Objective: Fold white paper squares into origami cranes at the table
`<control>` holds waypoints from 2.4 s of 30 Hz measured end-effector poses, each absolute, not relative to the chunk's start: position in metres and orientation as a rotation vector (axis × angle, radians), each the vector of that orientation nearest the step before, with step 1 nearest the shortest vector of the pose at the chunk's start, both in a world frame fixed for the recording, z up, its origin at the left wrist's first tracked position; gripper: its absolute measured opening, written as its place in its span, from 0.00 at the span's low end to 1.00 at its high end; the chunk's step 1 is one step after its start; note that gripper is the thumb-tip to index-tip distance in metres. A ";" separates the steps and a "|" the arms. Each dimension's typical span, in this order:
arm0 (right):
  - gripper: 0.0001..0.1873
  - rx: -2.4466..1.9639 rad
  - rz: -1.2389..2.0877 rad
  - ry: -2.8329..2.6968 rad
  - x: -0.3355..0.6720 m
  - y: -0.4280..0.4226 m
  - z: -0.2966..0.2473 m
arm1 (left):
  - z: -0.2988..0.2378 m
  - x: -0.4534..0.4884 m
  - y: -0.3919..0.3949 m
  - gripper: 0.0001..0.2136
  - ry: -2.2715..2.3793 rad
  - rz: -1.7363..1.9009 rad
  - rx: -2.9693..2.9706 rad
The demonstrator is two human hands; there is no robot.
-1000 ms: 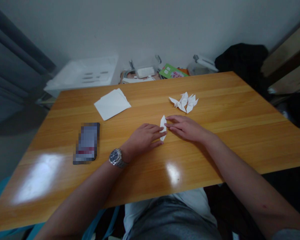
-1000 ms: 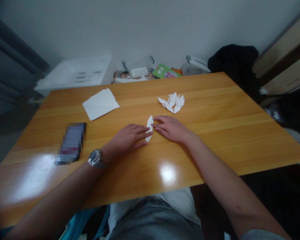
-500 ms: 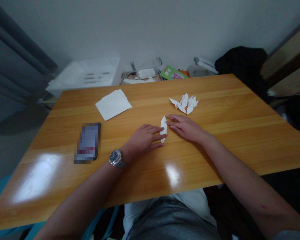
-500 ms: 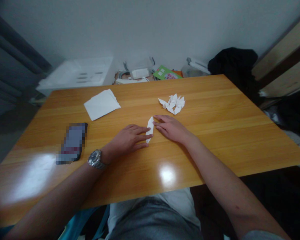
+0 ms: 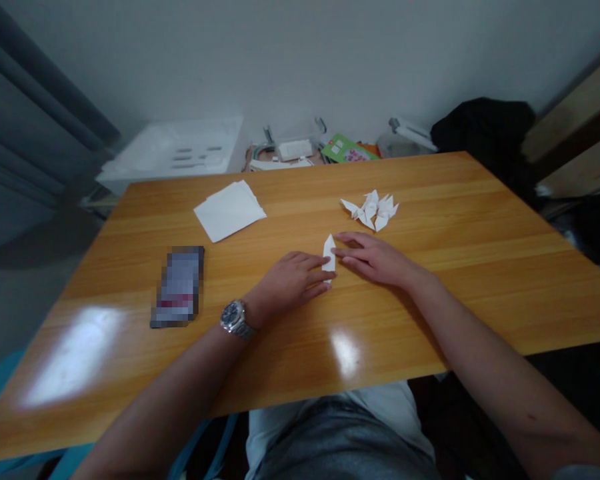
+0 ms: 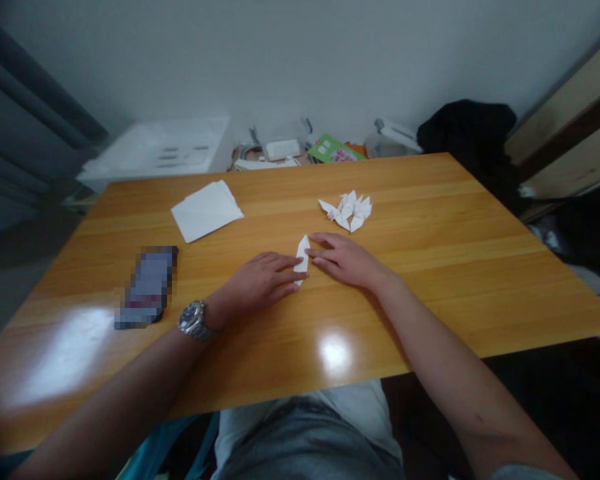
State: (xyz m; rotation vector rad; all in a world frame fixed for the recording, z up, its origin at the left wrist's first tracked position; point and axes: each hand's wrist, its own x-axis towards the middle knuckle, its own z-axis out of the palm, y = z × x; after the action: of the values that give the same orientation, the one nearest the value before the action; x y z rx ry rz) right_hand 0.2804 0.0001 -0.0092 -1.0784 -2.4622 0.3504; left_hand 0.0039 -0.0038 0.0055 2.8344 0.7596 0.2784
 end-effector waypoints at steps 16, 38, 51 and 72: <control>0.17 -1.060 0.354 -2.470 0.279 -0.001 -0.010 | 0.008 0.005 -0.005 0.18 0.742 0.342 2.816; 0.18 -0.974 0.293 -2.515 0.268 -0.003 -0.004 | 0.002 0.004 -0.001 0.20 1.056 0.385 2.889; 0.15 -1.002 0.370 -2.430 0.259 -0.004 -0.016 | -0.009 0.003 0.009 0.16 1.062 0.549 2.731; 0.12 -1.037 0.371 -2.343 0.251 0.001 -0.017 | -0.010 0.008 0.015 0.12 1.069 0.583 2.713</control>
State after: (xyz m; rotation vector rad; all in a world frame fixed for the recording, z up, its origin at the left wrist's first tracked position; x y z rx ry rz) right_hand 0.2510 0.0007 -0.0172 -1.0370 -2.3426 0.3709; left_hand 0.0075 0.0153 -0.0104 2.7126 1.0689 0.5833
